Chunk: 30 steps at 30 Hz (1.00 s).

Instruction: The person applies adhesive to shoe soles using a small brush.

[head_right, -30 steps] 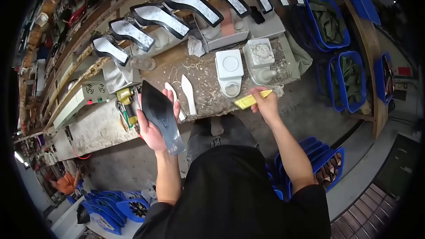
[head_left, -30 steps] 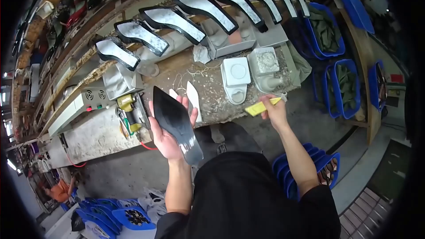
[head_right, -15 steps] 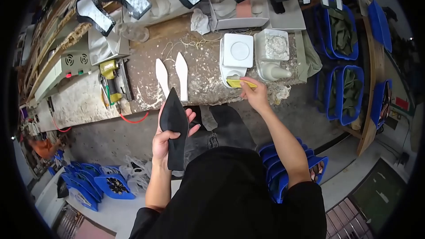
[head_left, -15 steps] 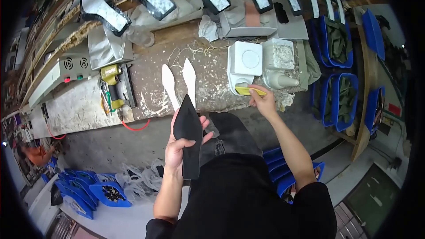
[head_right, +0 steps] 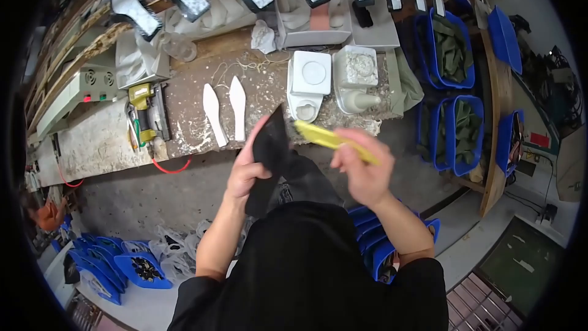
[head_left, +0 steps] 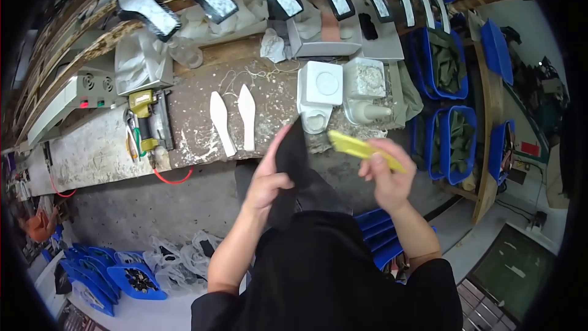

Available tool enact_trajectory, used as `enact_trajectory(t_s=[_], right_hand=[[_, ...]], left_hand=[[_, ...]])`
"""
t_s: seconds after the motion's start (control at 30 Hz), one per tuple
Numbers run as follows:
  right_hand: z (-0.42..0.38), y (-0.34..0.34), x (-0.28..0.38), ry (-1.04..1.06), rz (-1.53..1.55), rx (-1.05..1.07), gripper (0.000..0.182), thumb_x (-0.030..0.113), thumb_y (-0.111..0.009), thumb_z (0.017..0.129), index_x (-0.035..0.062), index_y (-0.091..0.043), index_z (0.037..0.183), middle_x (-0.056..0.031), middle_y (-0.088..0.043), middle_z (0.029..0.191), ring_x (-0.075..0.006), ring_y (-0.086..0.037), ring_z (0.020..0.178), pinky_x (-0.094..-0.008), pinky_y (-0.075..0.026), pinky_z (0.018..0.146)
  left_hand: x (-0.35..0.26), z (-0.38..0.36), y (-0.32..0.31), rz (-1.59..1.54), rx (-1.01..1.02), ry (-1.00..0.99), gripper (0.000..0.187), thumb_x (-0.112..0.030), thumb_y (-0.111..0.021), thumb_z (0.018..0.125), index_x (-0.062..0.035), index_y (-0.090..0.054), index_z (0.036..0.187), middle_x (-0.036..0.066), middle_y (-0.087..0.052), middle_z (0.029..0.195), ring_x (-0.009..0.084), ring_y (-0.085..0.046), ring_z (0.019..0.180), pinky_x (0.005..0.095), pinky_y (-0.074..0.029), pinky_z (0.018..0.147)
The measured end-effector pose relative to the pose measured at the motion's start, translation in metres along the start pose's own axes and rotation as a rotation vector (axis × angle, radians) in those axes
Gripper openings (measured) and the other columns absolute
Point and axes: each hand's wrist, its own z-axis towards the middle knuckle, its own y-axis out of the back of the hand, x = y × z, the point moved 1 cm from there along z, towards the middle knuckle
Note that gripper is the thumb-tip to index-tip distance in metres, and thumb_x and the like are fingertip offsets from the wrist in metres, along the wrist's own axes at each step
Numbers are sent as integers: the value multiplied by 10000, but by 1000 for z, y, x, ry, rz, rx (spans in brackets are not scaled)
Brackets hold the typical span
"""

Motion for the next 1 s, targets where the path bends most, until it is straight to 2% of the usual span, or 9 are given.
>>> enact_trajectory(t_s=[0.03,0.17,0.2,0.33,0.53,0.7,0.83,0.87,1.0], right_hand=[[0,-5,6,11,13,8,261,-39,-628,951,-51,-693,1204,-112,-703,832,-143,-611,609,-223,-475,518],[13,-16,37,394,-367,116,272,-100,-621,866,-62,-704,1123,-147,-727,862,-177,-626,578,-241,-481,521],[14,-19,39,402,-356,112,272,-100,-621,866,-62,-704,1123,-147,-727,862,-177,-626,578,-241,-481,521],[11,-36,49,681,-350,198,325,-134,-695,792,-40,-740,1100,-155,-769,937,-178,-601,558,-267,-504,530],[0,-33,81,687,-440,256,358,-132,-709,768,-33,-740,1111,-159,-779,971,-182,-598,566,-283,-511,532],[24,-41,60,759,-334,181,367,-134,-708,752,-39,-740,1105,-158,-782,997,-178,-605,582,-277,-501,524],[12,-47,74,743,-419,149,349,-116,-702,762,-40,-738,1101,-152,-781,980,-168,-594,586,-262,-488,519],[11,-47,79,751,-416,150,349,-116,-702,762,-40,-738,1101,-152,-781,980,-168,-594,586,-262,-488,519],[-1,-53,88,766,-415,256,326,-89,-699,784,-40,-737,1104,-144,-769,929,-158,-567,572,-241,-463,513]], left_hand=[[-8,-3,-11,11,-5,-15,1176,108,-440,507,-79,-271,1655,151,-501,1560,292,-559,1344,371,-429,1145],[-57,-18,-67,-142,122,-40,1161,117,-450,551,-77,-224,1673,90,-485,1585,189,-631,1179,174,-449,822],[-64,-21,-71,-130,121,-45,1161,117,-450,551,-77,-224,1673,90,-485,1585,189,-631,1179,174,-449,822],[-80,-39,-80,-83,113,-57,1175,101,-463,537,-63,-215,1673,76,-531,1545,151,-613,1122,144,-416,772],[-84,-52,-77,-46,120,-71,1188,78,-479,526,-59,-207,1675,63,-564,1511,122,-592,1061,148,-408,730],[-96,-56,-80,12,88,-147,1197,51,-497,522,-61,-200,1676,73,-533,1546,158,-593,1184,171,-443,867],[-98,-71,-83,-6,65,-165,1213,29,-514,507,-63,-201,1675,94,-491,1588,219,-526,1370,251,-400,1095],[-99,-73,-82,-4,66,-172,1213,29,-514,507,-63,-201,1675,94,-491,1588,219,-526,1370,251,-400,1095],[-98,-81,-70,-11,162,-164,1225,19,-524,492,-50,-200,1671,115,-448,1622,268,-418,1494,346,-271,1239]])
